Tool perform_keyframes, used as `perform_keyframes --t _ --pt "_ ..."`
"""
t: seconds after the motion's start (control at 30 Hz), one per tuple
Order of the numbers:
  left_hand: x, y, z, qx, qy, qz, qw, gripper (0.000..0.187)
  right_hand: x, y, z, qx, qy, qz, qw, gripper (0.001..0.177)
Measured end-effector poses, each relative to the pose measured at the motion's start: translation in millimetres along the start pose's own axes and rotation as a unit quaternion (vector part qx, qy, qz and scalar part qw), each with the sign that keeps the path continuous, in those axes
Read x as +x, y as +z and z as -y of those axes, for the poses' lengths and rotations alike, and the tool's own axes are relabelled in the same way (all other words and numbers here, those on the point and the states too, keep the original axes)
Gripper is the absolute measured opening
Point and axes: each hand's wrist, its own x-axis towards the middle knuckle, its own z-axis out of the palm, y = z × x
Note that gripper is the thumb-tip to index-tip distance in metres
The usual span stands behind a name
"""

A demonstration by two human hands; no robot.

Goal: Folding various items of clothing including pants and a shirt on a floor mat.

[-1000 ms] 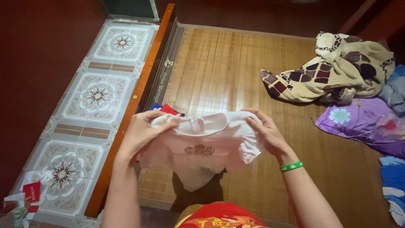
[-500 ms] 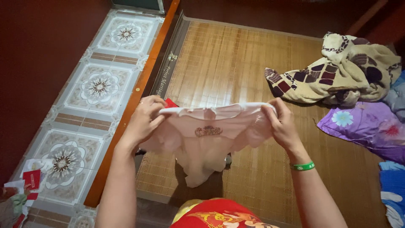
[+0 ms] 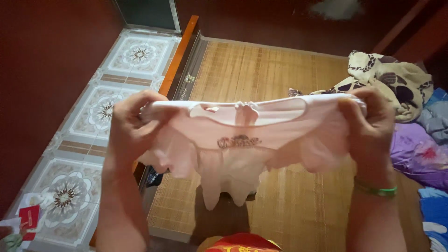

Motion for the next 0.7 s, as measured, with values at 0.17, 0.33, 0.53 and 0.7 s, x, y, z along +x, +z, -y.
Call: perform_keyframes --t 0.17,0.33,0.53,0.7 --pt "18 4 -9 0.024 0.129 0.107 0.986 0.032 4 -2 1 -0.004 0.026 -0.011 1.000 0.010" --pt "17 31 6 0.031 0.130 0.053 0.990 0.018 8 16 -9 0.045 0.040 -0.013 0.998 0.014" --pt "16 140 71 -0.066 -0.095 -0.052 0.992 0.033 -7 91 -52 0.273 0.290 -0.028 0.917 0.017" --pt "-10 206 44 -0.320 -0.198 0.069 0.924 0.040 -46 145 -22 0.299 0.295 0.115 0.900 0.037"
